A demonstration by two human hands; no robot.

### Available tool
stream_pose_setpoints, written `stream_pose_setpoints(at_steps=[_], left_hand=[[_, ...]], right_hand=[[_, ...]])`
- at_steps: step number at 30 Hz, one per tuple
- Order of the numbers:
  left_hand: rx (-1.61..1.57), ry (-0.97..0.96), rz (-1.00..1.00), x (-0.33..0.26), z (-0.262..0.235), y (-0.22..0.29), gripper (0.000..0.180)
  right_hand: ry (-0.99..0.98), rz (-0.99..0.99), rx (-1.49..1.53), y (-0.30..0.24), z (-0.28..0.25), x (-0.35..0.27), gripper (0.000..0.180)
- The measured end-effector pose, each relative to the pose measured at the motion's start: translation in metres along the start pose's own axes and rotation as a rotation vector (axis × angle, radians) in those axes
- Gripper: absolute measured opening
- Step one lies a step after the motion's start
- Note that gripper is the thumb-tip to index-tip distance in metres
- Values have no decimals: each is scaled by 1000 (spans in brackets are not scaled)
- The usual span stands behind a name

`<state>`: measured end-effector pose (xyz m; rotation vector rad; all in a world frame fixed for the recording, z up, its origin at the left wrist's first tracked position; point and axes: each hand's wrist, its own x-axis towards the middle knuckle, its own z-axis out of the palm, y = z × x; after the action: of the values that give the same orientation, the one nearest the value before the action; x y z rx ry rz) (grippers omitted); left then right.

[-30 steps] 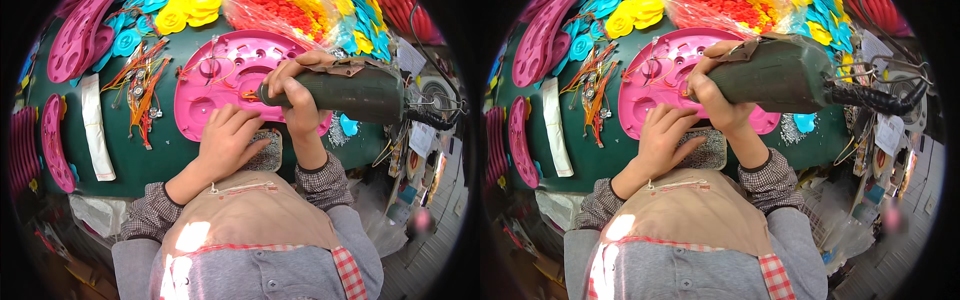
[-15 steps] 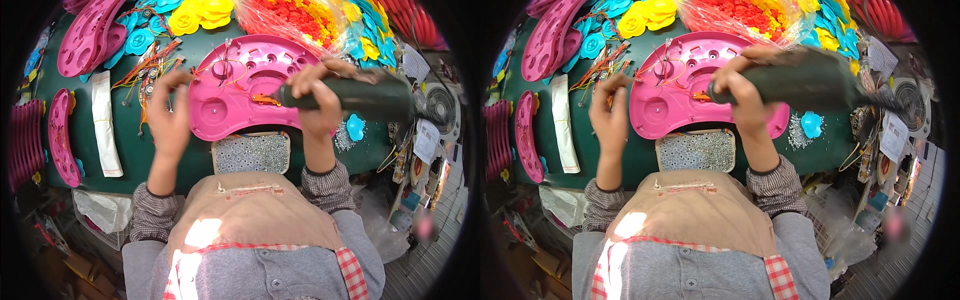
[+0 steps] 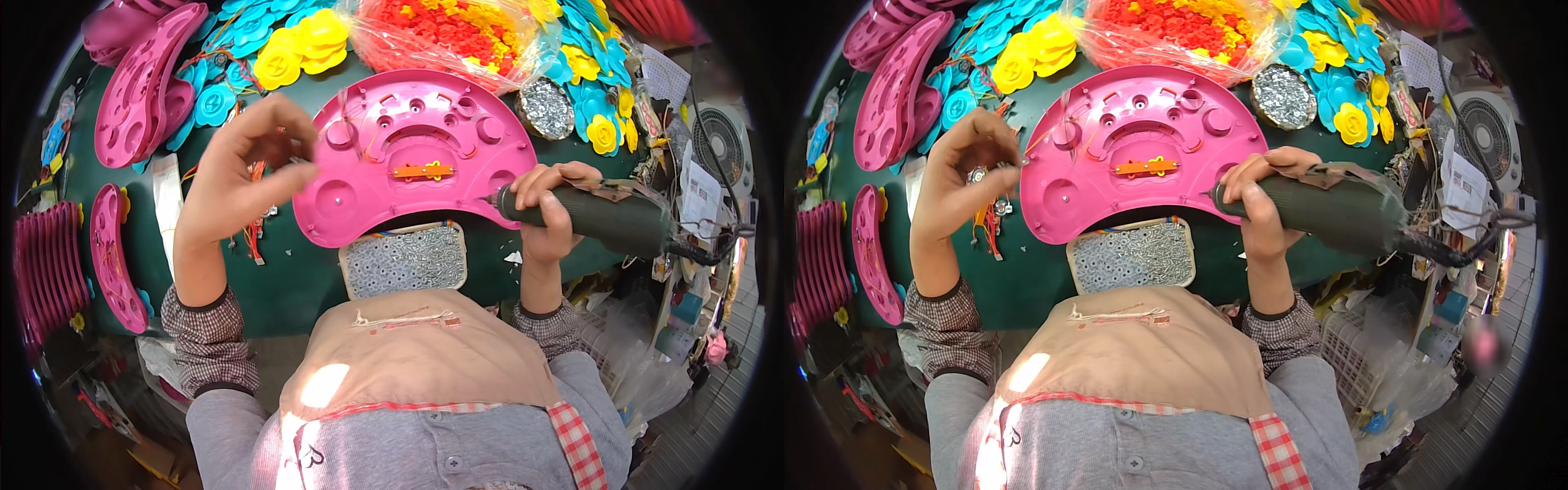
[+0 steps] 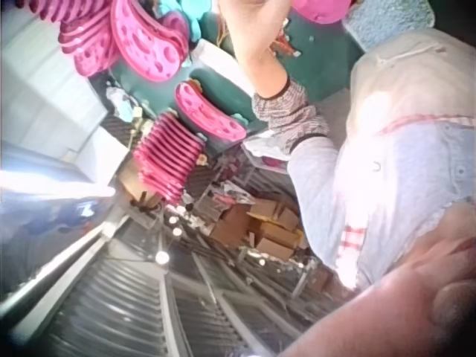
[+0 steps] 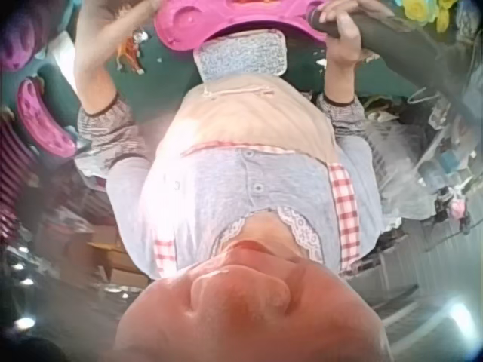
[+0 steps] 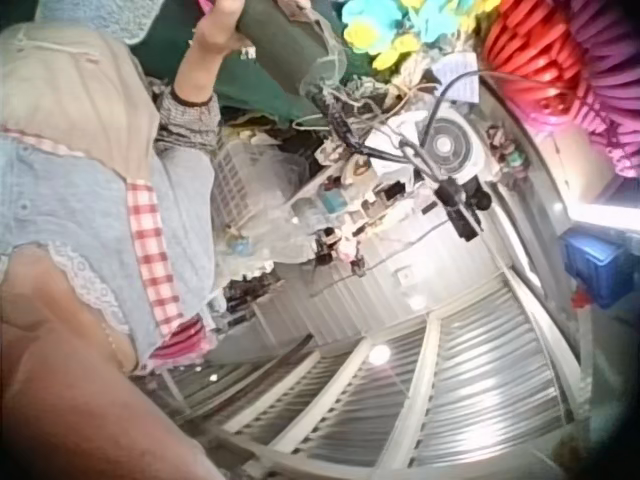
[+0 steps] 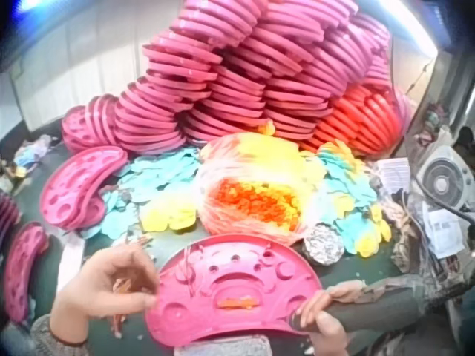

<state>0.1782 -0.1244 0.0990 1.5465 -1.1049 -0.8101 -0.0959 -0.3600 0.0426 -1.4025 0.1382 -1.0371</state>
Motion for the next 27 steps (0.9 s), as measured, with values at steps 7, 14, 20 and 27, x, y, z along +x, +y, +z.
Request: stream_pose_setpoints(at_steps=[7, 14, 20, 27], left_hand=[[-283, -376, 129, 133, 80, -28, 20], [270, -173, 222, 187, 113, -85, 27], [360, -61, 392, 174, 128, -99, 26], [435, 182, 330, 155, 139, -89, 19]], right_hand=[[33, -14, 52, 3, -8, -2, 40], [9, -4, 110, 4, -13, -7, 39], [127, -168, 144, -19, -40, 35, 42], [439, -321, -235, 32, -78, 100, 39]])
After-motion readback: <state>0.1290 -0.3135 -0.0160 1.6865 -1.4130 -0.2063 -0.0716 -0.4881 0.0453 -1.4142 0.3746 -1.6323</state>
